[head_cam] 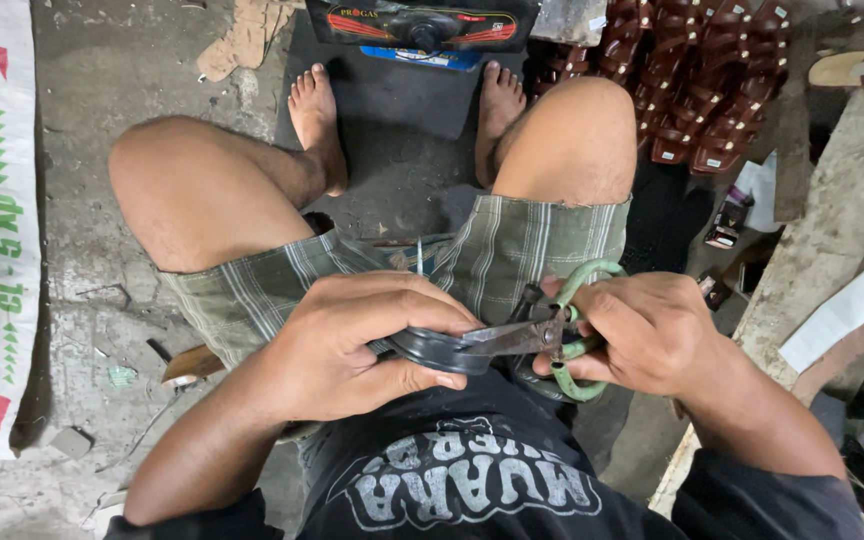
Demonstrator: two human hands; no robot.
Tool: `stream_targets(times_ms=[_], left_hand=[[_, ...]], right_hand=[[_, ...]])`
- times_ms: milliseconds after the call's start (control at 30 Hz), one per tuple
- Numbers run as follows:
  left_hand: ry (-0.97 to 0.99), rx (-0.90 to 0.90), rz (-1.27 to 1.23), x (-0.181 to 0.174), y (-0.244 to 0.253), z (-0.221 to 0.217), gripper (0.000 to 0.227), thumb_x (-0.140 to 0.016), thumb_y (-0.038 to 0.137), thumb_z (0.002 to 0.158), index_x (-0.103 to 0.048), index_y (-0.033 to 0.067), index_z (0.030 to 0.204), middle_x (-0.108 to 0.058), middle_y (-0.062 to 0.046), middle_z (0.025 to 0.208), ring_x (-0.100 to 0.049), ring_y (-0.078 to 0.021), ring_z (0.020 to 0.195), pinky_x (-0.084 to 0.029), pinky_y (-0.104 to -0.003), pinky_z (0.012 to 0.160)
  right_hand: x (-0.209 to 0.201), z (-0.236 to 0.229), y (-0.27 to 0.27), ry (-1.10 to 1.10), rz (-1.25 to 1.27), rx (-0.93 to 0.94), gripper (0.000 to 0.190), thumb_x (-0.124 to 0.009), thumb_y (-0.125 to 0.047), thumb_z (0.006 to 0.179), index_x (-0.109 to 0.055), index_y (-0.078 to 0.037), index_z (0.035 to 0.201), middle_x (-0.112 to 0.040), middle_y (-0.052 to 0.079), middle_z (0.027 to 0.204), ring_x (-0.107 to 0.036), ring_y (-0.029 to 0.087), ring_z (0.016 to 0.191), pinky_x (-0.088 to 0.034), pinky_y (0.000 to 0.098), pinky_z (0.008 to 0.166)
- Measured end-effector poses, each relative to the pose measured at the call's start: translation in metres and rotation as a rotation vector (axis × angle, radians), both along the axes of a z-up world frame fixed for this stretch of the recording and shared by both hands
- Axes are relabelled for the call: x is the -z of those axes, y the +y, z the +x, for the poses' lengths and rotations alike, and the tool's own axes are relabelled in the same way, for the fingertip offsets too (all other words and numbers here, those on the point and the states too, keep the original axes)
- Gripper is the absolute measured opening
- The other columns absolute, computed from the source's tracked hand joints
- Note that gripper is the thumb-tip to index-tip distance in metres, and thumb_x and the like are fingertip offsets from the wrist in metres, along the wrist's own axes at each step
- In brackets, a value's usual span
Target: The person assembles brown sandals by attaching black rubber soles to the upper straps. They use a knife to trim excess rubber and a grinding machine to smooth the edges, repeating the process for multiple units.
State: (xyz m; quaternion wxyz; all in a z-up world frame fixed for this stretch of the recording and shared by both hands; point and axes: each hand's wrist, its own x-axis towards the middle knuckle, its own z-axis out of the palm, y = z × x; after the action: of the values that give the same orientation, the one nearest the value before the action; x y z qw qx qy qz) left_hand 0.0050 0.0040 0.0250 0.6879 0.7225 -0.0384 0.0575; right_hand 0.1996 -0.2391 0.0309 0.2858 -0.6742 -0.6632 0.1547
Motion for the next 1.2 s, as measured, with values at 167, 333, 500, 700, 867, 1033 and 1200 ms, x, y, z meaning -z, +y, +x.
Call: stream_targets(times_ms=[167,333,500,700,867,1033,1200], left_hand=[[0.023,0.048,0.059,-0.013,0.005,0.006,0.035,-0.084,0.018,0.087,-0.07,0.0064,0.117,-0.076,-0.007,0.109,-0.077,-0.0234,0.098,-0.06,-0.034,0.083],[0.039,0.106,0.161,-0.021,0.003,0.013,0.031,-0.084,0.019,0.087,-0.07,0.0078,0.113,-0.075,-0.005,0.104,-0.075,-0.0236,0.093,-0.059,-0.035,0.077],[0.014,0.109,0.201,-0.025,0.004,0.016,0.034,-0.083,0.02,0.086,-0.069,0.0079,0.114,-0.075,-0.004,0.105,-0.074,-0.0232,0.092,-0.059,-0.035,0.077],[-0.009,0.13,0.273,-0.027,0.007,0.018,0.033,-0.082,0.017,0.085,-0.069,0.0078,0.114,-0.074,-0.005,0.108,-0.073,-0.0244,0.094,-0.058,-0.036,0.076],[-0.043,0.091,0.373,-0.034,0.005,0.025,0.033,-0.082,0.019,0.083,-0.07,0.009,0.111,-0.074,-0.003,0.108,-0.072,-0.0237,0.094,-0.058,-0.036,0.076],[-0.036,-0.235,0.55,-0.033,0.018,0.014,0.028,-0.08,0.017,0.086,-0.064,0.0112,0.108,-0.072,-0.007,0.108,-0.072,-0.0237,0.101,-0.059,-0.038,0.085],[-0.009,-0.836,-0.434,0.001,0.012,-0.006,0.051,-0.085,0.017,0.091,-0.05,0.0119,0.127,-0.067,-0.005,0.117,-0.073,-0.0191,0.091,-0.066,-0.035,0.08]], right_hand=[[-0.007,0.004,-0.007,-0.026,-0.032,0.007,0.061,-0.081,-0.041,0.08,-0.069,0.01,0.112,-0.066,0.008,0.067,-0.07,0.024,0.058,-0.055,0.0364,0.052],[-0.013,0.002,-0.007,-0.086,-0.048,0.013,0.059,-0.082,-0.042,0.082,-0.068,0.009,0.108,-0.067,0.011,0.068,-0.07,0.026,0.058,-0.055,0.0374,0.05],[-0.022,0.003,-0.006,-0.092,-0.088,0.016,0.058,-0.082,-0.038,0.079,-0.067,0.008,0.112,-0.067,0.009,0.071,-0.069,0.026,0.06,-0.055,0.038,0.052],[-0.036,0.008,-0.013,-0.154,-0.24,0.022,0.056,-0.086,-0.032,0.07,-0.071,0.005,0.11,-0.066,0.007,0.064,-0.065,0.023,0.051,-0.049,0.0393,0.044],[-0.036,0.014,-0.026,-0.182,-0.288,0.002,0.056,-0.085,-0.032,0.066,-0.072,0.005,0.106,-0.072,0.01,0.072,-0.067,0.024,0.054,-0.052,0.0392,0.045],[-0.003,0.014,-0.042,-0.023,-0.094,0.142,0.048,-0.082,-0.039,0.084,-0.062,0.003,0.098,-0.079,0.016,0.101,-0.072,0.014,0.067,-0.058,0.0306,0.056],[0.036,-0.014,-0.047,0.346,-0.058,0.228,0.046,-0.08,-0.038,0.087,-0.069,0.003,0.104,-0.076,0.005,0.085,-0.073,0.013,0.065,-0.067,0.0334,0.071]])
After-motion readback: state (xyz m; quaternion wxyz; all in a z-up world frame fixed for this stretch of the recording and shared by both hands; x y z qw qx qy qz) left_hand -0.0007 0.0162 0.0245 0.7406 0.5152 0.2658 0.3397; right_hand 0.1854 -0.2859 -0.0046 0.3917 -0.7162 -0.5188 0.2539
